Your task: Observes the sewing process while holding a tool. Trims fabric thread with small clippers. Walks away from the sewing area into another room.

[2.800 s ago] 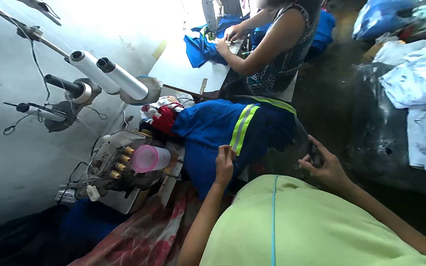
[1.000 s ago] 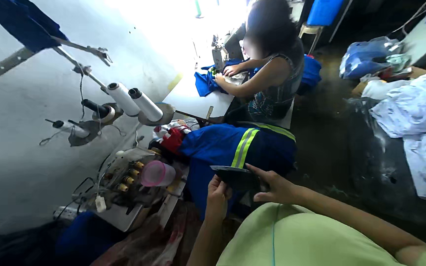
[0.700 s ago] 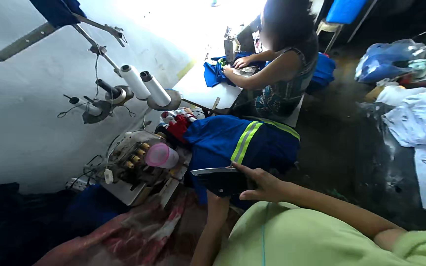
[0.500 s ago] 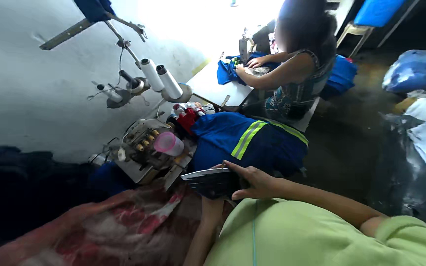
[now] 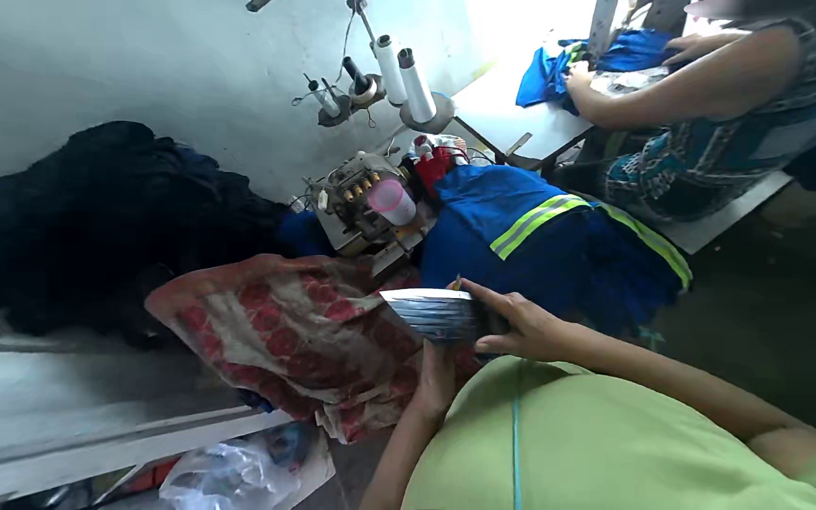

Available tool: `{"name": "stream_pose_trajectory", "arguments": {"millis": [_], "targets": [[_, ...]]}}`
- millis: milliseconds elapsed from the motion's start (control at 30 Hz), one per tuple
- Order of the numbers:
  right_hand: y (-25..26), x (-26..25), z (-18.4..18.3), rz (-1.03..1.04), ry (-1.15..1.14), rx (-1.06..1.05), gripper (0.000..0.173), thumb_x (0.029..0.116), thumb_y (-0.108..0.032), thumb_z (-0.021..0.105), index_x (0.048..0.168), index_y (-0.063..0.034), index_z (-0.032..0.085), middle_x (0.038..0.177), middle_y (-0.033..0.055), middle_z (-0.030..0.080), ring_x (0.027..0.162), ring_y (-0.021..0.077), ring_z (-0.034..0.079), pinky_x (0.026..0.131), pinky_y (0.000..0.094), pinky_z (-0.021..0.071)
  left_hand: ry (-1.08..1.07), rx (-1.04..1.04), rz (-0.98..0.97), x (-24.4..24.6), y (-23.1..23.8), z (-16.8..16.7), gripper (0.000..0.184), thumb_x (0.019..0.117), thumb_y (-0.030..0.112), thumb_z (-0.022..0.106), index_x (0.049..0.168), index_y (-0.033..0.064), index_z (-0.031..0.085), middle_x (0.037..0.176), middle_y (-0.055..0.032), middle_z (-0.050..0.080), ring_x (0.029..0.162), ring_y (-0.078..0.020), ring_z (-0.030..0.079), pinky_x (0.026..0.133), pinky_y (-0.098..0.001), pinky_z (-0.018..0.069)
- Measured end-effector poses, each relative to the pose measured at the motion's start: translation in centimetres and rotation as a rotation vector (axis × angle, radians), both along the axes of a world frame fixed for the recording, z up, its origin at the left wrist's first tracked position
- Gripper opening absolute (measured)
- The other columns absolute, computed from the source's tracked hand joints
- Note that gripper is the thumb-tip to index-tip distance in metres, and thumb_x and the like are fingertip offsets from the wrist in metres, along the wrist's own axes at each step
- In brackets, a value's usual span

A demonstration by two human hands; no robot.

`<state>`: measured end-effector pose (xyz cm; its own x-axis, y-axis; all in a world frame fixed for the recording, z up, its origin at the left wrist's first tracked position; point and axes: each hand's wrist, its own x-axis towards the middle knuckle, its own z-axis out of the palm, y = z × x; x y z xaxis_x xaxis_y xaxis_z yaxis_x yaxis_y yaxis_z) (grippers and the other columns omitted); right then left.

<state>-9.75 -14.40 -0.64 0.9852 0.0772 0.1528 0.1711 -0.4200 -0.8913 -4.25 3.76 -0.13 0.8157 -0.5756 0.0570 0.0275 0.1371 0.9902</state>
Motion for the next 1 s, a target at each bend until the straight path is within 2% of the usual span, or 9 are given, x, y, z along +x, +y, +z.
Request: {"name": "stream_pose_trajectory", "arguments": {"millis": [100, 167, 267, 400, 533, 633, 700, 833, 1000], "targets": [[0.8, -0.7, 0.3, 0.051, 0.012, 0.001, 0.086, 0.0934, -0.042, 0.07, 0.156, 0.0032, 0.032, 0.108, 0.0265, 0.068, 0.091, 0.0356, 0.067, 0.087, 0.0523, 0.0532, 0.006, -0.163, 0.072, -1.5, 0.9, -0.8, 0.071, 0.0835, 0.078, 0.052, 0.118, 0.0171, 0.062, 0.104, 0.0134, 0.073, 0.101, 0.003, 0.067, 0.089, -0.0236, 0.0566], [1.2, -1.0, 0.6, 0.086, 0.014, -0.028, 0.088, 0.093, -0.042, 0.07, 0.156, 0.0043, 0.031, 0.109, 0.0275, 0.068, 0.095, 0.0389, 0.068, 0.089, 0.055, 0.0524, -0.053, -0.171, 0.055, -2.3, 2.0, -1.8, 0.079, 0.0832, 0.083, 0.045, 0.128, 0.0203, 0.062, 0.115, 0.0135, 0.072, 0.113, 0.0022, 0.064, 0.099, -0.027, 0.0541], [2.1, -1.3, 0.4, 0.115, -0.011, -0.107, 0.091, 0.0917, -0.049, 0.069, 0.154, 0.0068, 0.033, 0.098, 0.0262, 0.07, 0.088, 0.0407, 0.068, 0.083, 0.0573, 0.0535, -0.094, -0.05, 0.094, -3.7, 3.4, -2.2, 0.091, 0.0836, 0.083, 0.047, 0.134, 0.0066, 0.05, 0.118, 0.0115, 0.068, 0.115, 0.0049, 0.061, 0.1, -0.0245, 0.052], [3.8, -1.8, 0.7, 0.183, 0.0, -0.168, 0.096, 0.091, -0.054, 0.068, 0.156, 0.0061, 0.031, 0.094, 0.0235, 0.07, 0.085, 0.0393, 0.069, 0.083, 0.0571, 0.0536, 0.116, 0.075, 0.186, -5.8, 3.9, 0.3, 0.098, 0.0753, 0.083, 0.061, 0.121, -0.0037, 0.051, 0.1, 0.0097, 0.069, 0.095, 0.006, 0.065, 0.088, -0.0196, 0.0556], [6.0, -2.6, 0.6, 0.178, -0.039, -0.152, 0.095, 0.0904, -0.055, 0.068, 0.154, 0.0074, 0.034, 0.095, 0.0241, 0.071, 0.085, 0.0394, 0.069, 0.081, 0.0573, 0.054, 0.104, 0.119, 0.27, -7.2, 4.8, 0.6, 0.095, 0.091, 0.072, 0.052, 0.126, -0.0148, 0.043, 0.109, 0.0034, 0.067, 0.103, 0.0084, 0.062, 0.094, -0.0167, 0.0518], [7.1, -2.9, 1.2, 0.175, -0.014, -0.21, 0.097, 0.0904, -0.054, 0.069, 0.156, 0.0072, 0.03, 0.095, 0.0248, 0.071, 0.086, 0.0416, 0.069, 0.082, 0.0588, 0.0532, 0.042, 0.165, 0.283, -7.4, 6.2, 0.3, 0.096, 0.0933, 0.073, 0.047, 0.125, -0.0181, 0.044, 0.11, 0.0006, 0.067, 0.103, 0.0094, 0.061, 0.094, -0.0158, 0.0513], [7.8, -3.1, 1.1, 0.155, -0.036, -0.237, 0.098, 0.0902, -0.053, 0.069, 0.155, 0.008, 0.03, 0.094, 0.0252, 0.071, 0.085, 0.0427, 0.069, 0.081, 0.0591, 0.0539, 0.045, 0.273, 0.239, -7.3, 7.2, 0.6, 0.095, 0.099, 0.068, 0.039, 0.127, -0.0226, 0.043, 0.113, -0.0084, 0.066, 0.104, 0.0076, 0.06, 0.095, -0.0171, 0.0491], [9.7, -3.0, 1.7, 0.143, 0.024, -0.28, 0.098, 0.091, -0.051, 0.07, 0.157, 0.0062, 0.027, 0.098, 0.0274, 0.071, 0.09, 0.045, 0.069, 0.085, 0.06, 0.0527, 0.139, 0.381, 0.114, -6.2, 9.5, 1.4, 0.073, 0.107, 0.048, 0.036, 0.135, -0.0197, 0.041, 0.124, -0.0176, 0.062, 0.111, 0.0011, 0.059, 0.1, -0.0222, 0.0474], [13.4, -1.9, 1.4, 0.15, 0.072, -0.294, 0.095, 0.0909, -0.045, 0.072, 0.157, 0.0059, 0.027, 0.096, 0.0274, 0.071, 0.089, 0.0451, 0.07, 0.085, 0.0592, 0.0527, 0.092, 0.155, 0.139, -4.7, 12.8, 0.4, 0.037, 0.0991, 0.017, 0.061, 0.122, -0.012, 0.058, 0.108, -0.0032, 0.071, 0.103, 0.0018, 0.065, 0.097, -0.0221, 0.0528]]}}
